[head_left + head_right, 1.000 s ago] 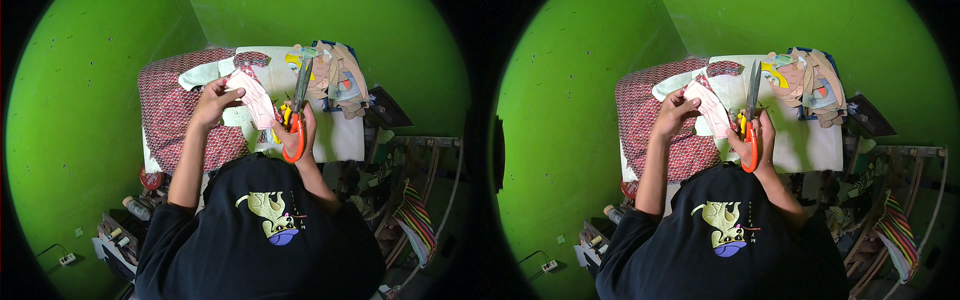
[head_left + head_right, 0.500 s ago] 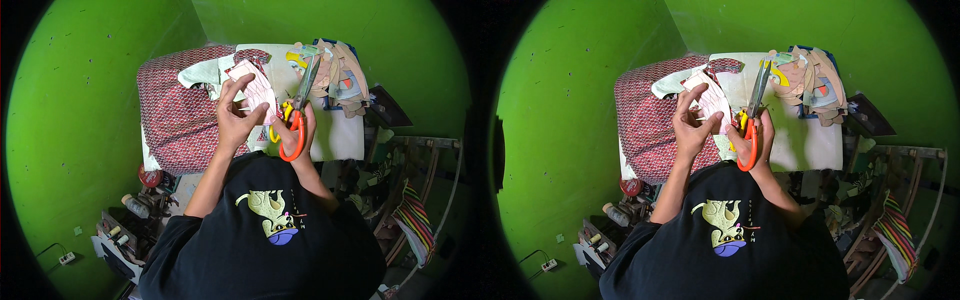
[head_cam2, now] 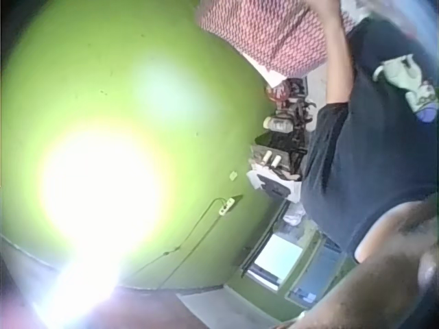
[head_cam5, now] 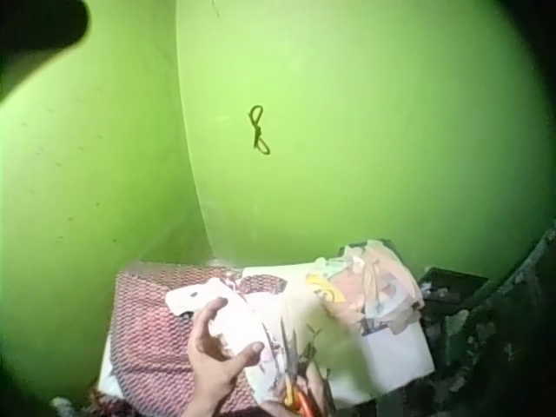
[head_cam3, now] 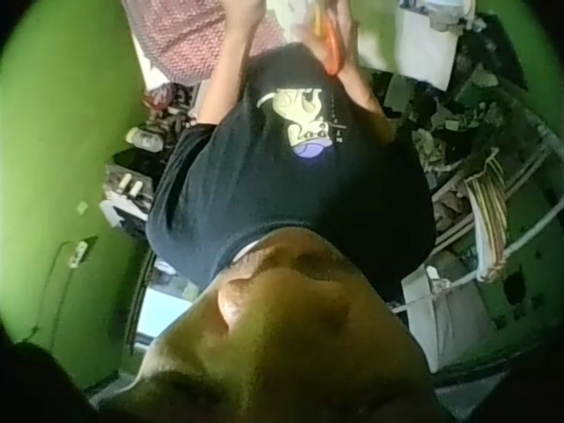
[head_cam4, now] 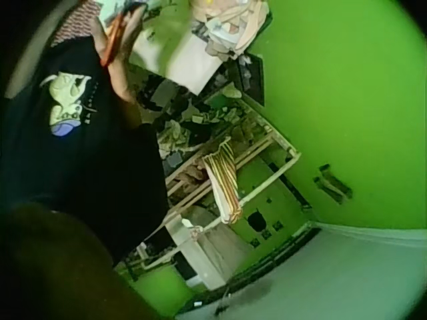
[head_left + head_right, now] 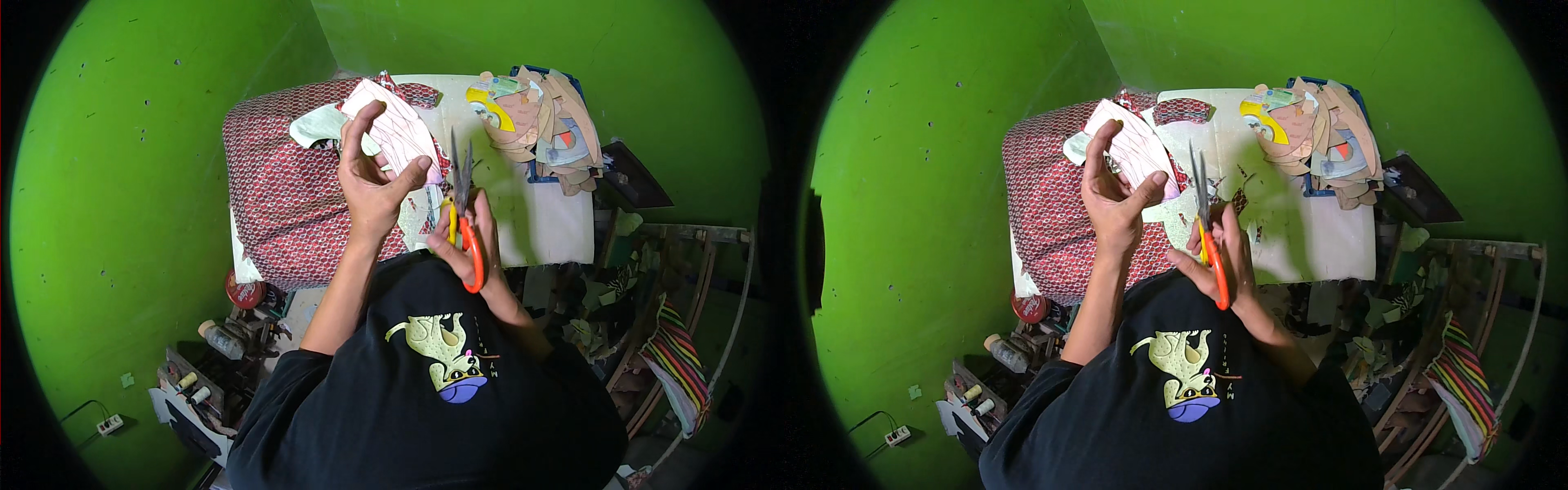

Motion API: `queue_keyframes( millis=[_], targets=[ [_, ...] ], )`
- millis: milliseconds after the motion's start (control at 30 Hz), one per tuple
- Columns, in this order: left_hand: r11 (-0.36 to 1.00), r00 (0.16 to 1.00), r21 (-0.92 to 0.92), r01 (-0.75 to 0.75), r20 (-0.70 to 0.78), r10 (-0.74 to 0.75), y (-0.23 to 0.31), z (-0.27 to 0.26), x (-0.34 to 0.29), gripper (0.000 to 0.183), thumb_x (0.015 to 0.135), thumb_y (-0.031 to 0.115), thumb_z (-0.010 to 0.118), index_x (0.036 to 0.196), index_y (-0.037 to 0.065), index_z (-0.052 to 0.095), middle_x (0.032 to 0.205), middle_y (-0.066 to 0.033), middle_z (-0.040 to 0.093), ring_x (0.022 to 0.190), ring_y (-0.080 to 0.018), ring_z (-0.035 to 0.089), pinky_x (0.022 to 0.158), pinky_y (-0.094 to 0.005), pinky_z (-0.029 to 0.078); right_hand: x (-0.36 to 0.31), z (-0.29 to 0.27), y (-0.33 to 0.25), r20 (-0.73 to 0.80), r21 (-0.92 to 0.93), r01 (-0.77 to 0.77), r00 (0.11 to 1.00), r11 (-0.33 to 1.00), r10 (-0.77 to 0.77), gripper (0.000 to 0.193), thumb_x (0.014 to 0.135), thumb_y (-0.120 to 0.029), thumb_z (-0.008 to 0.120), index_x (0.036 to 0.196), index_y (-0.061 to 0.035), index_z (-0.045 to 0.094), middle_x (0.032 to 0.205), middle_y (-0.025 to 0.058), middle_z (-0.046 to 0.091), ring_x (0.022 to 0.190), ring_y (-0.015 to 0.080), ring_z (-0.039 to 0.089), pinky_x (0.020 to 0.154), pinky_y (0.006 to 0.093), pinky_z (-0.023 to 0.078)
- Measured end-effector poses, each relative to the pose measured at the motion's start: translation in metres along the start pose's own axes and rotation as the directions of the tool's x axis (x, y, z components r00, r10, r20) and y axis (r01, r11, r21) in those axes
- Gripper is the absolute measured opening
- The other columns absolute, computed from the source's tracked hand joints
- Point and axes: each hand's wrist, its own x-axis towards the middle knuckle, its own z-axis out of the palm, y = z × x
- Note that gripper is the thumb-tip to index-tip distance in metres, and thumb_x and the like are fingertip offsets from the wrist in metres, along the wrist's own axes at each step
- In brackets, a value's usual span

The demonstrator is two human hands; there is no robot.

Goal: Cutting out small pattern pieces from fabric using scissors.

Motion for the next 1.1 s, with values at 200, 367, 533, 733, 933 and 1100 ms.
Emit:
queue_keyframes(
  millis=[200, 367, 533, 733, 933, 1100],
  targets=[
    [0.998, 0.998, 0.011, -0.058, 0.034, 0.058, -0.008, -0.003, 0.003, 0.078, 0.071, -0.010, 0.078, 0.139, -0.004, 0.041, 0.138, -0.0148, 0.042, 0.103, -0.0221, 0.065, 0.075, -0.0298, 0.062, -0.001, 0.002, -0.012, 0.096, -0.113, 0.030, 0.995, 0.993, -0.019, 0.070, 0.076, -0.035, 0.085, 0.117, -0.0016, 0.040, 0.084, 0.0046, 0.052, 0.074, 0.0112, 0.051, 0.068, 0.0248, 0.045],
    [1.000, 1.000, 0.012, -0.016, 0.021, 0.015, -0.006, -0.001, 0.002, 0.075, 0.070, -0.009, 0.077, 0.137, -0.004, 0.042, 0.134, -0.0128, 0.042, 0.106, -0.0232, 0.064, 0.077, -0.0312, 0.063, 0.002, 0.001, -0.019, 0.080, -0.118, -0.052, 0.995, 0.992, 0.062, 0.069, 0.075, -0.037, 0.086, 0.115, -0.0024, 0.042, 0.080, 0.0029, 0.052, 0.069, 0.0101, 0.050, 0.064, 0.0238, 0.044],
    [0.982, 0.991, 0.138, -0.130, 0.003, 0.131, -0.008, 0.003, -0.001, 0.075, 0.071, -0.011, 0.076, 0.137, -0.001, 0.042, 0.134, -0.0128, 0.042, 0.104, -0.0229, 0.065, 0.076, -0.0304, 0.064, 0.000, -0.001, -0.021, 0.089, -0.170, -0.060, 0.993, 0.984, 0.076, 0.068, 0.074, -0.039, 0.086, 0.113, -0.0021, 0.044, 0.076, 0.0020, 0.052, 0.066, 0.0099, 0.050, 0.062, 0.0238, 0.044],
    [0.998, 0.998, 0.058, -0.034, -0.046, 0.036, -0.005, 0.009, -0.008, 0.078, 0.071, -0.013, 0.075, 0.141, -0.002, 0.041, 0.141, -0.0164, 0.043, 0.111, -0.0205, 0.061, 0.088, -0.0311, 0.058, -0.002, -0.007, -0.020, 0.100, -0.181, -0.030, 0.994, 0.983, 0.049, 0.071, 0.073, -0.045, 0.086, 0.111, -0.0016, 0.045, 0.074, 0.0020, 0.052, 0.063, 0.0102, 0.050, 0.060, 0.0238, 0.044],
    [1.000, 0.999, 0.007, 0.002, -0.037, -0.002, -0.006, 0.016, -0.009, 0.079, 0.071, -0.013, 0.075, 0.142, -0.003, 0.039, 0.143, -0.0164, 0.042, 0.109, -0.0210, 0.063, 0.086, -0.0308, 0.059, -0.004, -0.015, -0.022, 0.104, -0.170, -0.024, 0.994, 0.985, 0.043, 0.079, 0.071, -0.060, 0.082, 0.108, -0.0008, 0.046, 0.071, 0.0013, 0.051, 0.061, 0.0101, 0.051, 0.058, 0.0235, 0.043],
    [0.999, 0.998, 0.035, -0.016, -0.062, 0.018, -0.008, 0.026, -0.016, 0.080, 0.071, -0.013, 0.075, 0.142, -0.002, 0.039, 0.143, -0.0162, 0.042, 0.111, -0.0209, 0.062, 0.086, -0.0307, 0.059, -0.004, -0.027, -0.031, 0.097, -0.255, -0.059, 0.992, 0.965, 0.087, 0.079, 0.068, -0.065, 0.081, 0.101, -0.0010, 0.049, 0.063, 0.0005, 0.050, 0.056, 0.0096, 0.050, 0.055, 0.0240, 0.042]
  ],
)
